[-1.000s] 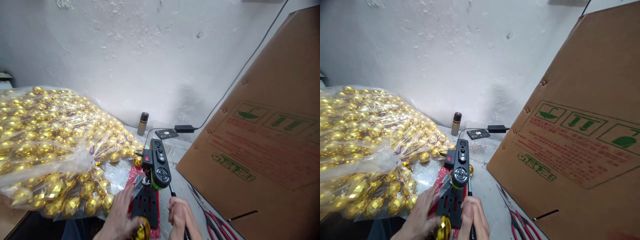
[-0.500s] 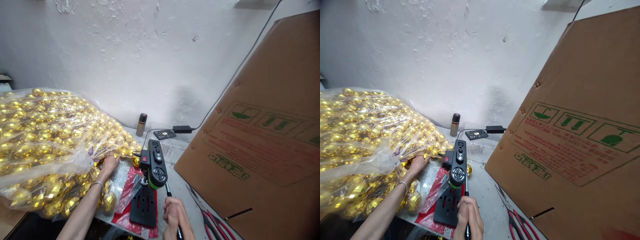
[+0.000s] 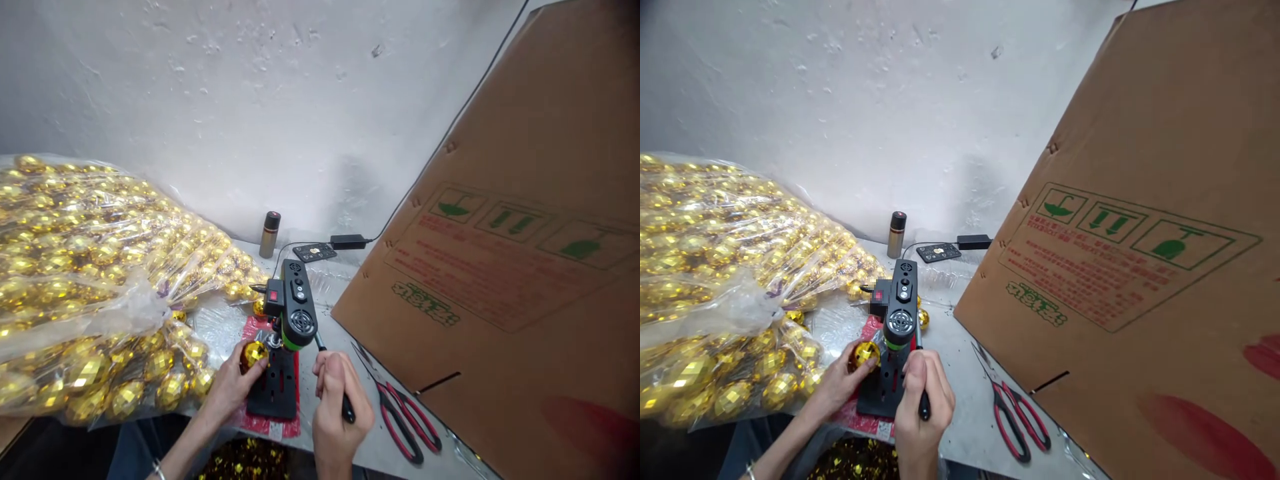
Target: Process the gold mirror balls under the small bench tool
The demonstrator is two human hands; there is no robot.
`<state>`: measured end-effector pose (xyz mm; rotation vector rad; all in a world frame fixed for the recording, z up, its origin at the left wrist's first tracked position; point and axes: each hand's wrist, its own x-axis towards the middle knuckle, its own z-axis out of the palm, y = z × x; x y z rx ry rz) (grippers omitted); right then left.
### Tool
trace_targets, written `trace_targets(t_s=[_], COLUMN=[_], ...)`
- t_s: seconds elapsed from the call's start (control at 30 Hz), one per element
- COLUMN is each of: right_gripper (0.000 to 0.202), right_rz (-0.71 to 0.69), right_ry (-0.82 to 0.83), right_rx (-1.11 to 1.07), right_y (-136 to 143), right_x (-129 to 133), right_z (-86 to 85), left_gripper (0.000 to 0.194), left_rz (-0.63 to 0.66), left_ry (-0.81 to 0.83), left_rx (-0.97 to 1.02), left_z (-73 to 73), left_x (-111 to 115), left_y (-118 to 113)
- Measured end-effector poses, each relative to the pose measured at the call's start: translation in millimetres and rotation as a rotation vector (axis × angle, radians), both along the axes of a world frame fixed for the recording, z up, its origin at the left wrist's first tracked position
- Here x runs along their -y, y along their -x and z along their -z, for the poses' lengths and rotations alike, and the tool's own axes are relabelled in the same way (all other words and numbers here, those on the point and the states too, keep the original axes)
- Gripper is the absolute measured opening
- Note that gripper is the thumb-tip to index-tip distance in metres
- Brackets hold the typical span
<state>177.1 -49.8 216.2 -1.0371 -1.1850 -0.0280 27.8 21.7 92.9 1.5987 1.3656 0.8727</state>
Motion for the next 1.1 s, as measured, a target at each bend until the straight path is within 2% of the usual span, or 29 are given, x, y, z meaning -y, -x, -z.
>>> trace_targets(t_s=[0.13, 0.33, 0.53, 0.67, 0.8, 0.93, 1.1], right_gripper=[0.033, 0.031, 0.031, 0.031, 0.031, 0.031, 0.032], right_rz=[-0.013, -0.005, -0.011, -0.005, -0.015, -0.011, 0.037], right_ry=[-0.014, -0.013, -0.009, -0.014, -0.015, -0.022, -0.04], right_rx=[0.05, 0.055, 0.087, 0.089, 0.106, 0.137, 0.195], right_y=[-3, -3, -3, -3, -4, -6, -7], right_x=[2, 4, 6, 6, 7, 9, 9], right_z=[0.9, 6.2, 7.1, 7.0, 9.4, 22.7, 51.3], left_gripper=[0.055, 0.054, 0.056, 0.048, 0.042, 0.041, 0.041], left_rz=[0.048, 0.145, 0.183, 0.202, 0.201, 0.199, 0.191], left_ry=[-0.173, -0.342, -0.349, -0.294, -0.275, -0.264, -0.238], left_rx=[-0.056, -0.156, -0.24, -0.263, -0.267, -0.257, -0.233], left_z=[26.7, 41.3, 37.0, 28.9, 27.1, 29.3, 28.8], left_x=[7, 6, 7, 1, 2, 4, 4], left_y=[-15, -26, -37, -40, -39, -37, -38])
